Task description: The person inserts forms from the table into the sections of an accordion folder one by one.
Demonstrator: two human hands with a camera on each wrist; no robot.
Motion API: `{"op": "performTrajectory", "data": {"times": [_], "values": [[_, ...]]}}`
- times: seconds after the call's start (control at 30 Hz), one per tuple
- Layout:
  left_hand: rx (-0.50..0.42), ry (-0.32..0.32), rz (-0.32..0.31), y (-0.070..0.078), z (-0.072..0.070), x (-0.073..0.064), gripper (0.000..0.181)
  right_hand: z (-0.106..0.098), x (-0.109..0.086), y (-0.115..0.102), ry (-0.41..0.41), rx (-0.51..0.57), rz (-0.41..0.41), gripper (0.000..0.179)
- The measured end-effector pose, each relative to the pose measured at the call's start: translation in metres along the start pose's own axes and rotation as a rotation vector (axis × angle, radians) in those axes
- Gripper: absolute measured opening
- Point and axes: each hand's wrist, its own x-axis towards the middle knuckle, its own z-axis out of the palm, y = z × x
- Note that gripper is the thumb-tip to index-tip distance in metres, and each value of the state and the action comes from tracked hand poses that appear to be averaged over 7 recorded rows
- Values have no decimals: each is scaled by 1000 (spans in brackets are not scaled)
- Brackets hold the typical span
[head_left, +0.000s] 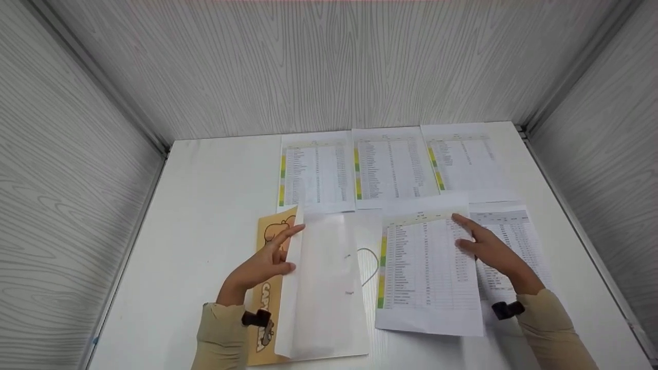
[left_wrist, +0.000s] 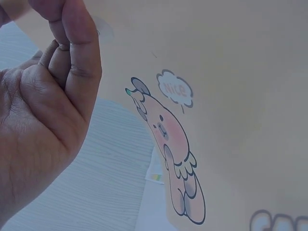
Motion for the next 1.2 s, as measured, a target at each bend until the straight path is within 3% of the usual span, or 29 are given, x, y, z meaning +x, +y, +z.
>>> {"op": "performTrajectory", "data": {"times": [0.37,0.63,0.83,1.2], "values": [[5,-27,14,-1,0,5,80,-7,-11,-28,88,3,-114,70],[17,-45,11,0,-1,8,81,-3,-12,-47,100,145,-186,68],[17,-33,14,0,0,7,81,6,-4,-57,136,203,-189,68],[-20,-42,25,1,1,8,82,30,20,-65,83,259,-189,71]]}}
